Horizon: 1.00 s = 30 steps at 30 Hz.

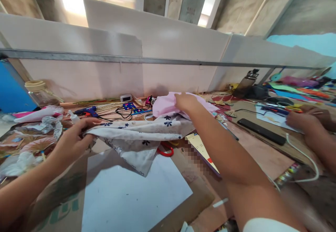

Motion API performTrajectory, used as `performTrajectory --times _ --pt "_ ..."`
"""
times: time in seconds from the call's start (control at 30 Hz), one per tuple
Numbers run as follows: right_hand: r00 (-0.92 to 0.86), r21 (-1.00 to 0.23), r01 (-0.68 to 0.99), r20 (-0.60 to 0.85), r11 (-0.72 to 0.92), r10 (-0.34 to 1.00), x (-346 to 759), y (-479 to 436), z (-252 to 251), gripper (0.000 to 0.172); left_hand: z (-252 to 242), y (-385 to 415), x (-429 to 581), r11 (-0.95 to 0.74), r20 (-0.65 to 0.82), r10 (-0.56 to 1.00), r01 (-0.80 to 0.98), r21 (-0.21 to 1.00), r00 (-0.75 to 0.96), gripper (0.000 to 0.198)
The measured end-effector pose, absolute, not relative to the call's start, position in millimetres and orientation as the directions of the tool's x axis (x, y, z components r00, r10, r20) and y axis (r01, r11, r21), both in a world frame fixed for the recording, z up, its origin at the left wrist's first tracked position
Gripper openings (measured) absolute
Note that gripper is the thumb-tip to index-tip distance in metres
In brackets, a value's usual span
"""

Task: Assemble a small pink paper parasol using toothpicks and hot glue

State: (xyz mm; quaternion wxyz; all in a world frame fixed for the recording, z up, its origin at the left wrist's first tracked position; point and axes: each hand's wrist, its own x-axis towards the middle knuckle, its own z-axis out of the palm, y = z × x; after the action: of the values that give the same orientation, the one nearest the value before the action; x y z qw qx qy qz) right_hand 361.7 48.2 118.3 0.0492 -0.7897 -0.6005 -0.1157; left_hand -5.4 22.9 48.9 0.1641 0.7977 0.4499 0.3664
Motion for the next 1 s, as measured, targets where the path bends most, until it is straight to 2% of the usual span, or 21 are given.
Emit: performTrajectory --times 0.07,0.1,0.13,0.17,0.23,0.3,0.33,0.43,0.5,0.57,0.67,0.73,0.83,1.0 --pt "0.151 0.059 0.982 0.32 -0.179 0.935 330 38 125 0.049 62 25 -10 -0.51 0.437 0.855 0.603 0.614 0.278 0.037" --pt "0.042 0.01 0.999 0.392 -0.049 0.919 311 31 128 0.049 68 25 -12 -0.497 0.406 0.864 0.629 0.598 0.298 0.034" --pt "-0.067 -0.078 0.991 0.388 0.105 0.919 290 24 129 0.048 73 24 -14 -0.486 0.401 0.869 0.66 0.573 0.291 0.031" --pt "-0.185 -0.187 0.95 0.309 0.251 0.933 270 18 129 0.048 78 22 -16 -0.474 0.394 0.872 0.701 0.533 0.29 0.03" --pt "-0.379 -0.37 0.832 0.165 0.413 0.911 233 8 123 0.06 86 18 -18 -0.459 0.381 0.875 0.764 0.454 0.299 0.029" --pt "-0.519 -0.42 0.75 0.103 0.51 0.848 207 7 111 0.078 94 15 -21 -0.447 0.336 0.885 0.789 0.421 0.323 0.031" --pt "-0.561 -0.443 0.717 0.091 0.538 0.823 199 10 105 0.079 97 14 -23 -0.452 0.314 0.886 0.782 0.428 0.341 0.033" --pt "-0.633 -0.561 0.612 0.077 0.558 0.771 191 32 92 0.061 106 17 -34 -0.514 0.299 0.858 0.687 0.513 0.418 0.042" --pt "-0.609 -0.632 0.56 0.124 0.535 0.783 196 47 91 0.063 110 22 -43 -0.548 0.321 0.833 0.594 0.589 0.45 0.049" --pt "-0.516 -0.68 0.536 0.205 0.5 0.832 204 55 93 0.063 113 26 -51 -0.535 0.346 0.837 0.503 0.679 0.423 0.053" --pt "-0.35 -0.765 0.476 0.287 0.433 0.892 217 56 99 0.056 115 31 -54 -0.469 0.377 0.879 0.386 0.794 0.292 0.056" --pt "-0.262 -0.833 0.4 0.295 0.382 0.919 226 52 104 0.051 114 32 -53 -0.439 0.384 0.897 0.353 0.826 0.217 0.054" --pt "-0.21 -0.894 0.293 0.286 0.339 0.935 235 44 113 0.044 112 33 -48 -0.422 0.372 0.906 0.34 0.841 0.203 0.047" --pt "-0.334 -0.894 0.322 0.2 0.311 0.921 237 31 123 0.04 109 28 -40 -0.385 0.353 0.919 0.205 0.9 0.178 0.045"
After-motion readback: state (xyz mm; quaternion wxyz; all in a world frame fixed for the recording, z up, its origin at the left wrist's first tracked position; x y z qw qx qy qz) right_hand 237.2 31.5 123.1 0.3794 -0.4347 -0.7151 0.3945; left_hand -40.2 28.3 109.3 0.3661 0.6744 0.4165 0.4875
